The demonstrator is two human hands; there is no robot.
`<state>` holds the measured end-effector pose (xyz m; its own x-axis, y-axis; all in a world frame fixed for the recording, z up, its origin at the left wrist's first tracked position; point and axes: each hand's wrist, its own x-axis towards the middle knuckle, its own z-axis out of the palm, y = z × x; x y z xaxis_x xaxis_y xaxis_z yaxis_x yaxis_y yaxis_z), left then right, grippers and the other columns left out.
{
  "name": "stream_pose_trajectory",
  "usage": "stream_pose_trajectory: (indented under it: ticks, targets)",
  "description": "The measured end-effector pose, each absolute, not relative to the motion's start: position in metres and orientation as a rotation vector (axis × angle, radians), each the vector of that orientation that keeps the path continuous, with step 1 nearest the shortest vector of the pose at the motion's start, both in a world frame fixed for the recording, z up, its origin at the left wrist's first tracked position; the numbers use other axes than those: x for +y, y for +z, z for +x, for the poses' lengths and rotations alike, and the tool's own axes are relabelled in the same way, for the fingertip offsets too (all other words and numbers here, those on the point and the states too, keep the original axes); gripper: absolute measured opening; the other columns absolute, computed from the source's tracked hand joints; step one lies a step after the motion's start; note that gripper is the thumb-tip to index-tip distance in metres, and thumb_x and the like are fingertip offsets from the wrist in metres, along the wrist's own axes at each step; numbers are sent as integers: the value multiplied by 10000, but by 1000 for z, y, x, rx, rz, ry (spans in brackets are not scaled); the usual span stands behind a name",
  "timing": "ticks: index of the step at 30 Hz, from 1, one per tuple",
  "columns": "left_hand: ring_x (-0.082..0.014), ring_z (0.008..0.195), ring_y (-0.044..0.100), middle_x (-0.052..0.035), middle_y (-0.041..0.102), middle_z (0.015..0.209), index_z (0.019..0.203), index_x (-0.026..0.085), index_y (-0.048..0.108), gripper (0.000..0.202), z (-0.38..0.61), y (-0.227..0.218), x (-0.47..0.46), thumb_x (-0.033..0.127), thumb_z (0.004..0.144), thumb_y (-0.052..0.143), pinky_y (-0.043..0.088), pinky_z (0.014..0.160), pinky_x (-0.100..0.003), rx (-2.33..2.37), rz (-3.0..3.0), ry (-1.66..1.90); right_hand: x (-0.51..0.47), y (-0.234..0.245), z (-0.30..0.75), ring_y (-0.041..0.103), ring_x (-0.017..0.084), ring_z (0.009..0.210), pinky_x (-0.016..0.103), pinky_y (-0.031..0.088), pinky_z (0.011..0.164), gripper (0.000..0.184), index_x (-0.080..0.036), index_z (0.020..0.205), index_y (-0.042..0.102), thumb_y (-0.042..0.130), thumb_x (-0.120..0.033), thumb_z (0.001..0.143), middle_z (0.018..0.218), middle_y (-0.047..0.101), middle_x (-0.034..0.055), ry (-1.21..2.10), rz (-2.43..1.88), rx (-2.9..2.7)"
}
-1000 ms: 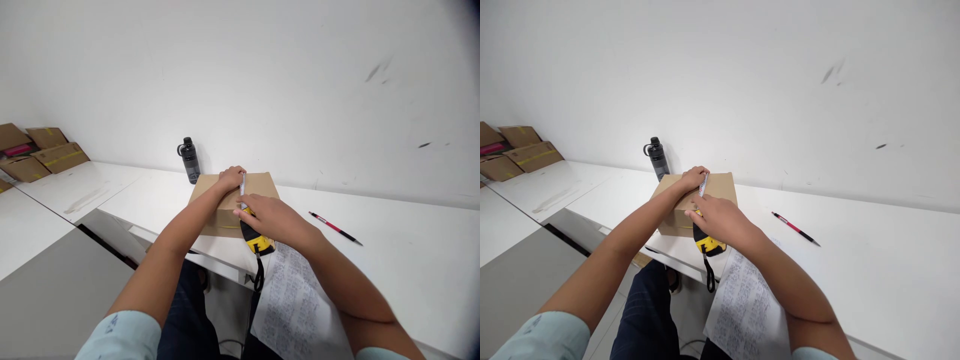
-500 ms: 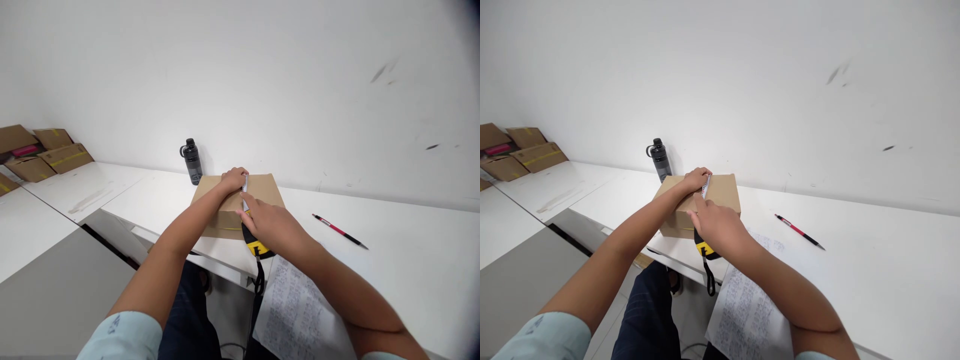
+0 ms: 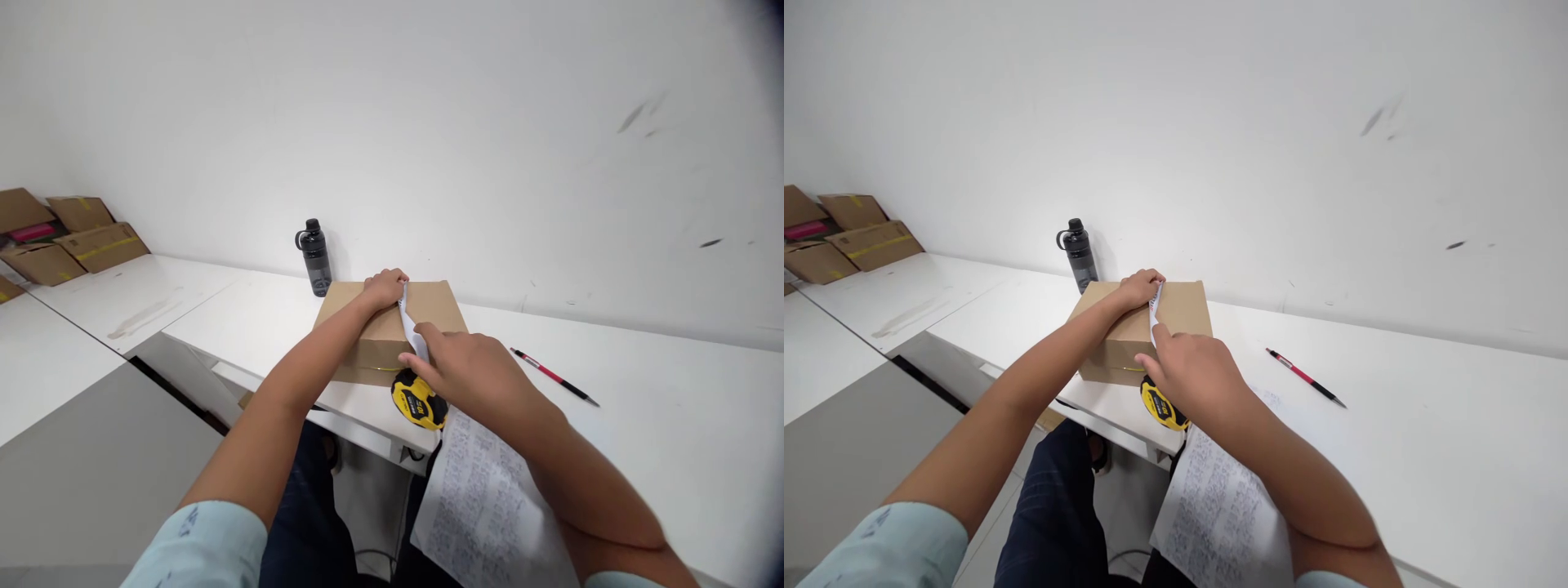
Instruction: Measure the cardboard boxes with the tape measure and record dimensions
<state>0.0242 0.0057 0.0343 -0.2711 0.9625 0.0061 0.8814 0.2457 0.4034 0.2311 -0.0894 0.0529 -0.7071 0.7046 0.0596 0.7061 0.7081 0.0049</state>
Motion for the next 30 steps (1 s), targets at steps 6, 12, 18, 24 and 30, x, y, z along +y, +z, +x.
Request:
stream_pose_trajectory:
  ticks: [6,12,18,24,30]
  targets:
    - [-276,1285,675,-57,714,1440,1234,279,696,321,22,30,8,251,965,522,491,1132,-418,2229,1783,514,-78,37,245,693,212,674,283,250,527,333,-217,1236,663,584,-478,1043,828,768,34,-26,-1022,-2687]
    - [-268,1327,642,-55,721,1417,1262,299,710,350,19,14,27,262,968,524,432,1174,-431,2230,1786,530,-51,37,300,692,199,723,323,495,675,418,-236,1196,729,591,-587,1015,866,753,53,-32,-943,-1834]
    - [-321,1381,582,-91,687,1460,1312,290,727,402,18,4,44,287,935,589,352,1217,-503,2168,1783,668,-61,-37,309,630,192,736,353,544,693,440,-208,834,634,537,-596,1016,792,658,65,-83,-776,-1834]
    - [-316,1407,535,-63,715,1408,1301,353,723,367,19,2,54,347,947,628,300,1231,-543,2163,1741,690,-78,-131,291,622,386,1344,601,518,1121,989,-134,1457,547,677,-835,771,1439,638,244,575,-1222,-2037]
    - [-324,1414,519,-116,668,1479,1358,275,703,430,22,18,31,414,959,622,262,1246,-567,2104,1731,796,-77,-136,278,614,391,1368,588,445,1196,876,-159,1347,630,690,-786,739,1444,659,223,573,-1306,-2082]
